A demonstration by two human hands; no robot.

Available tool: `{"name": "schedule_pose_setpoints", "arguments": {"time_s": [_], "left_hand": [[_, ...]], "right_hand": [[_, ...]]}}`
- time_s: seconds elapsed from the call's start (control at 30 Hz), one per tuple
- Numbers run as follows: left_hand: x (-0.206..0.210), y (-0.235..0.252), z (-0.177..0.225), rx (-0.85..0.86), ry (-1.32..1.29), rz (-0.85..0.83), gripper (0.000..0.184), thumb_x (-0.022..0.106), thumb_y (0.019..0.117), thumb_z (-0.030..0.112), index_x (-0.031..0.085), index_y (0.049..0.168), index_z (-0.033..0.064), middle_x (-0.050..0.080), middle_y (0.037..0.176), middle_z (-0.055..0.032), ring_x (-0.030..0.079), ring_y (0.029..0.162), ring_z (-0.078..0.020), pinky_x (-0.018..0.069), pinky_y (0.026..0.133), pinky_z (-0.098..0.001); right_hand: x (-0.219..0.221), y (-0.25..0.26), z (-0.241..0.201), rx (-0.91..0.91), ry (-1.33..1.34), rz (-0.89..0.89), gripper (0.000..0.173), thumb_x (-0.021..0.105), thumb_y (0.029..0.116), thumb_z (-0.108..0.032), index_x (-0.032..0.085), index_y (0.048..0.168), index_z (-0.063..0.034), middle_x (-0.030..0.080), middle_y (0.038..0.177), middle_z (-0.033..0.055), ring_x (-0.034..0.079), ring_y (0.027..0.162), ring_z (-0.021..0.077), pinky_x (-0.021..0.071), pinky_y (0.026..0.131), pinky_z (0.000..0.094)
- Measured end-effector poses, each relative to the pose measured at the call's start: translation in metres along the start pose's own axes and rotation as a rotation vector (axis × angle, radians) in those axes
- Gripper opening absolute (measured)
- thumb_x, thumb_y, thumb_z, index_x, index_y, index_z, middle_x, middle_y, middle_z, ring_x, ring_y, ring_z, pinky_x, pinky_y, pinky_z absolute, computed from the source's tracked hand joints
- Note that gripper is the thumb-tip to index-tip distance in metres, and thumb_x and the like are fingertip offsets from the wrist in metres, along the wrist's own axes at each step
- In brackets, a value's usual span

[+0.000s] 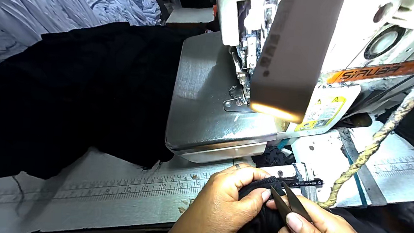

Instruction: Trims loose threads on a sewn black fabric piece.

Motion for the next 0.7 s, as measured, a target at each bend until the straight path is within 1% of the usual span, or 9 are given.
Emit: {"name": "schedule_pose_setpoints", "arguments": {"time_s": [0.17, 0.27, 0.4, 0.57, 0.7], "left_hand": [[-0.0009, -0.0008, -0.0011, 0.036, 0.031, 0.016, 0.014, 0.065, 0.0916, 0.010, 0.077, 0.098, 0.0085, 0.071, 0.091, 0.0051, 0.066, 0.085, 0.0031, 0.0538, 0.076, -0.0120], [-0.0013, -0.0017, -0.0016, 0.052, 0.056, 0.028, 0.014, 0.065, 0.0915, 0.011, 0.077, 0.098, 0.0087, 0.071, 0.092, 0.0045, 0.066, 0.087, 0.0022, 0.0540, 0.078, -0.0124], [-0.0014, -0.0028, -0.0010, 0.065, 0.086, 0.046, 0.014, 0.065, 0.0915, 0.012, 0.078, 0.096, 0.0093, 0.071, 0.090, 0.0046, 0.066, 0.084, 0.0019, 0.0539, 0.075, -0.0123], [-0.0006, -0.0027, 0.0003, 0.078, 0.149, 0.063, 0.012, 0.065, 0.0904, 0.013, 0.077, 0.091, 0.0107, 0.071, 0.089, 0.0058, 0.065, 0.083, 0.0035, 0.0532, 0.074, -0.0110], [-0.0009, -0.0021, -0.0006, 0.072, 0.115, 0.053, 0.011, 0.067, 0.0896, 0.013, 0.078, 0.090, 0.0110, 0.071, 0.087, 0.0058, 0.066, 0.082, 0.0025, 0.0538, 0.073, -0.0117]], "right_hand": [[-0.0013, 0.0017, 0.0019, 0.017, 0.027, 0.001, 0.030, 0.036, 0.1109, -0.017, 0.053, 0.131, -0.0023, 0.073, 0.087, -0.0039, 0.067, 0.064, 0.0021, 0.0547, 0.053, 0.0197], [-0.0015, 0.0020, 0.0025, 0.048, 0.061, -0.015, 0.029, 0.036, 0.1109, -0.016, 0.052, 0.131, -0.0037, 0.073, 0.087, -0.0048, 0.067, 0.063, 0.0009, 0.0527, 0.051, 0.0179], [-0.0023, 0.0033, 0.0036, 0.073, 0.082, -0.026, 0.028, 0.036, 0.1109, -0.018, 0.052, 0.131, -0.0064, 0.074, 0.087, -0.0058, 0.068, 0.063, 0.0007, 0.0523, 0.050, 0.0171], [-0.0021, 0.0044, 0.0047, 0.065, 0.090, -0.025, 0.026, 0.036, 0.1109, -0.018, 0.054, 0.127, -0.0076, 0.074, 0.086, -0.0067, 0.067, 0.062, 0.0000, 0.0519, 0.049, 0.0163], [-0.0003, 0.0044, 0.0044, 0.044, 0.108, -0.011, 0.025, 0.036, 0.1109, -0.017, 0.054, 0.126, -0.0070, 0.074, 0.086, -0.0068, 0.066, 0.060, -0.0006, 0.0513, 0.048, 0.0158]]}}
Point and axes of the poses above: each hand's wrist, its own y-axis towards the middle knuckle, its own x-axis out of the palm, z = x × y, the point moved 7 cm from there along y, towards the middle knuckle
